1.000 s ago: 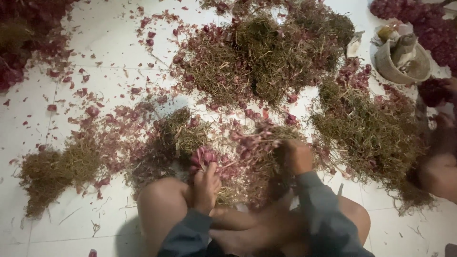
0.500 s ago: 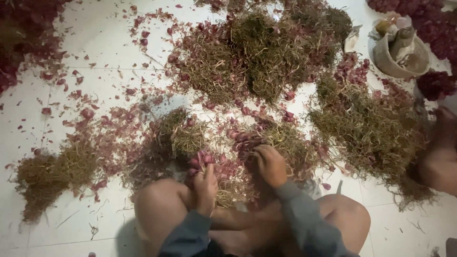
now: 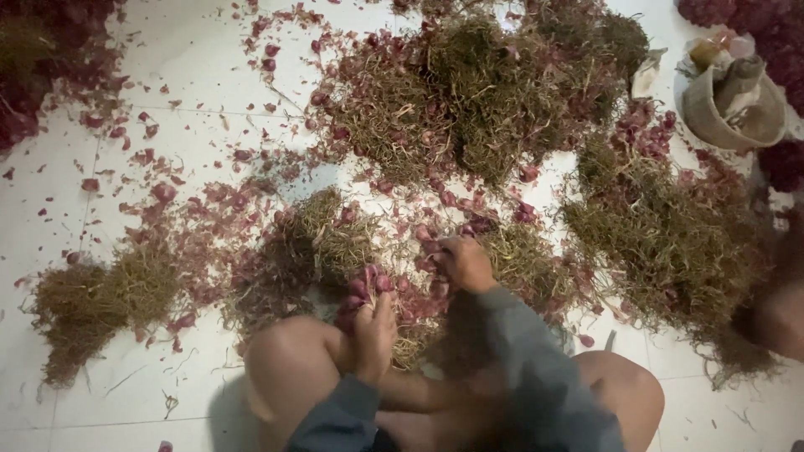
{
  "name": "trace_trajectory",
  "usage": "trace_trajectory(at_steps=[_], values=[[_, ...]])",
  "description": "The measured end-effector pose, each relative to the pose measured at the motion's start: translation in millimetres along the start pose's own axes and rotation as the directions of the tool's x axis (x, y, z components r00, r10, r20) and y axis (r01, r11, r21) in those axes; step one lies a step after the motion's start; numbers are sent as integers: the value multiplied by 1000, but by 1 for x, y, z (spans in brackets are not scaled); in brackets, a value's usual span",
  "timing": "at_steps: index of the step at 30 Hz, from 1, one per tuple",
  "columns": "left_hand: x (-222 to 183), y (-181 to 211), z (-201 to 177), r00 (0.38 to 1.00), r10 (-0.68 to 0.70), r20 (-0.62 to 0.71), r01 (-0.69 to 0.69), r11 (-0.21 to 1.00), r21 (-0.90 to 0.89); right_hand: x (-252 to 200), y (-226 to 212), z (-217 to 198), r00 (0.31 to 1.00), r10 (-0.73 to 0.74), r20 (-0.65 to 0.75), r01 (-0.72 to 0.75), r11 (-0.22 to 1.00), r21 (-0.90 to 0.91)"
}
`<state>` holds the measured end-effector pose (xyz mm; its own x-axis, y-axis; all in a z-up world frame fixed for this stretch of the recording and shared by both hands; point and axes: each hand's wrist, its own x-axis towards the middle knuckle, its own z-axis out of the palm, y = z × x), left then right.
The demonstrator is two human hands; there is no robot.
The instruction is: Manually cleaning shallots by removing dried stalks and outer skins while sitting on the floor.
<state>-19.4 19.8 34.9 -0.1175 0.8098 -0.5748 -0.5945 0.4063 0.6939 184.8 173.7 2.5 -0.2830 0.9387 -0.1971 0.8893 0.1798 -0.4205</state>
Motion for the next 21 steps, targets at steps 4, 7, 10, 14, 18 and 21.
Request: trace_trajectory(at_steps=[4,7,10,14,18,21], values=[[15,-19,-1,985,-173,9,172,969,-177,-38,-24,-22,979,187,77,-202,932,302],[19,-16,8,935,-291,-201,270,955,-125,-66,-37,-25,995,57,-84,7,789,614],[3,17,19,883,-469,-2,448,845,-291,-82,-40,-16,989,114,-99,-19,744,668],[-29,43,49,945,-327,-24,324,942,-84,-107,-66,-7,988,82,-130,15,790,613],[-30,20,38,994,-104,-39,109,979,170,-117,-66,11,984,-84,-158,152,859,489],[-28,14,34,995,-82,-51,90,980,177,-118,-81,-18,973,-193,-127,227,906,358]])
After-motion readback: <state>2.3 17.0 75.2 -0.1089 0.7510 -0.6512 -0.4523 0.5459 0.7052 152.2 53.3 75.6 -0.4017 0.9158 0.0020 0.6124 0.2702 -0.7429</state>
